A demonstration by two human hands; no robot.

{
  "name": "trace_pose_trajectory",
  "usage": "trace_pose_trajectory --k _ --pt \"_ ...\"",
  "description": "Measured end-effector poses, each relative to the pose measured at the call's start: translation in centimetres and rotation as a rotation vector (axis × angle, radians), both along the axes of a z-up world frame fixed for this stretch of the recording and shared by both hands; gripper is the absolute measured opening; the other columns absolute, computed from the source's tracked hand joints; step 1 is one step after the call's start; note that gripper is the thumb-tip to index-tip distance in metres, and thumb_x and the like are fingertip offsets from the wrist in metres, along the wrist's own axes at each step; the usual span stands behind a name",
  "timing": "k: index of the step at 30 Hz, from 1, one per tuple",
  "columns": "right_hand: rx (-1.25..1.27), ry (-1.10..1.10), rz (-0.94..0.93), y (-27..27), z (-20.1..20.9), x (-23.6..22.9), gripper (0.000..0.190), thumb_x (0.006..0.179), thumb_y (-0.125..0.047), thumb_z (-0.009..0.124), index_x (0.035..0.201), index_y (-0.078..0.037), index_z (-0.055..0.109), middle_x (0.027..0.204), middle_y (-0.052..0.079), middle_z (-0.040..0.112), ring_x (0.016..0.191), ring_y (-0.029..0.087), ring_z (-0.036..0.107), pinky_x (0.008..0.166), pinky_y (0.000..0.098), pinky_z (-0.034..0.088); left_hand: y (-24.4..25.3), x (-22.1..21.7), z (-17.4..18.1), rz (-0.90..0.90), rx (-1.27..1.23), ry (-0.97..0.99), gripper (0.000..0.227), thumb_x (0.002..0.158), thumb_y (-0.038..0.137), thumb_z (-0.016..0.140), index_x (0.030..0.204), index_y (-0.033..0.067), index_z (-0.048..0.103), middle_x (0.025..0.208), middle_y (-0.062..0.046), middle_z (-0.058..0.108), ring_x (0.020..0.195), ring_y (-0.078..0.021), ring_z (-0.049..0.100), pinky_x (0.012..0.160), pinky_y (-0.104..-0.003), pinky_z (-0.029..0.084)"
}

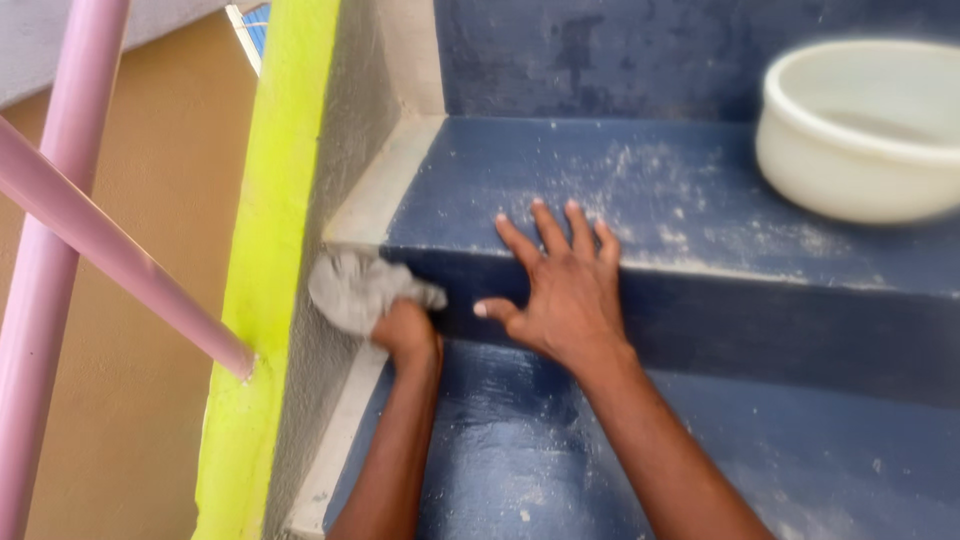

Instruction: The person wipes the blue-painted concrete steps and the adjacent yellow-painted wall with a gray cloth. They repeatedly dip the cloth into a white bowl of water placed on the stairs to wet it, then scrub the stair treads, risers, and the wall surface. The person also wipes the pink metal railing along the staircase.

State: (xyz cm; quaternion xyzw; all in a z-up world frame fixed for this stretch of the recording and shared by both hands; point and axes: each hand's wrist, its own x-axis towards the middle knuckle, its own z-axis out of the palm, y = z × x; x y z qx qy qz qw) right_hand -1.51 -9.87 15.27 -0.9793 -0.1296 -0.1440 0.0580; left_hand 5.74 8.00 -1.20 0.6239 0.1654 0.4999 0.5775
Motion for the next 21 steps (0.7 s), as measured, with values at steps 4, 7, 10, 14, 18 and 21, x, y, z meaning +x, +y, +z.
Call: trace_pose_trajectory --k 4,7,10,14,18,21 --pt "0.043 0.039 0.004 0.2 -0.1 -0.3 0.105 0.07 -0.079 0.068 0.159 -0.035 0.033 0.168 0.011 0.024 0.152 0.039 0.012 0.118 0.0581 0.009 -0.7 -0.3 -3.0 -0.035 -0.275 0.222 0.069 0.09 0.01 0.066 0.151 0.0064 0.034 0.148 -0.023 0.04 0.139 -0.0355 0.043 0.115 -0.048 0.038" --pt "0.03 0.049 -0.002 0.3 0.4 -0.3 0.105 0.07 -0.076 0.07 0.159 -0.035 0.032 0.169 0.011 0.021 0.153 0.04 0.012 0.117 0.0591 0.008 -0.5 -1.7 -5.4 -0.12 -0.556 0.338 0.068 0.09 0.01 0.066 0.151 0.0063 0.035 0.147 -0.023 0.041 0.138 -0.0353 0.043 0.114 -0.048 0.039" --pt "0.027 0.053 0.002 0.0 0.7 -0.2 0.104 0.072 -0.073 0.071 0.16 -0.033 0.031 0.169 0.012 0.021 0.15 0.039 0.012 0.118 0.059 0.009 0.7 -0.4 -2.8 -0.153 -0.613 0.26 0.067 0.09 0.01 0.066 0.15 0.0061 0.036 0.146 -0.023 0.042 0.137 -0.035 0.044 0.113 -0.048 0.039" --pt "0.052 0.035 0.028 -0.6 0.4 -0.4 0.102 0.071 -0.068 0.075 0.157 -0.031 0.033 0.165 0.014 0.024 0.15 0.04 0.013 0.118 0.0581 0.011 0.9 0.6 3.6 -0.094 -0.389 0.029 0.066 0.09 0.01 0.066 0.149 0.006 0.037 0.145 -0.023 0.043 0.135 -0.0346 0.045 0.112 -0.047 0.04" --pt "0.085 0.02 0.034 -0.3 0.0 0.0 0.104 0.07 -0.067 0.076 0.159 -0.032 0.035 0.167 0.014 0.025 0.149 0.04 0.015 0.117 0.0578 0.012 0.3 -0.9 3.8 0.026 0.108 -0.107 0.065 0.09 0.01 0.066 0.148 0.0058 0.037 0.144 -0.022 0.044 0.134 -0.0343 0.046 0.11 -0.047 0.041" --pt "0.065 0.025 0.015 -0.3 0.0 -0.1 0.1 0.071 -0.07 0.074 0.154 -0.03 0.035 0.163 0.013 0.026 0.151 0.04 0.015 0.118 0.0563 0.013 -0.7 -2.9 -0.4 0.036 0.1 0.015 0.064 0.09 0.009 0.066 0.147 0.0057 0.038 0.143 -0.022 0.044 0.133 -0.034 0.047 0.11 -0.047 0.041"
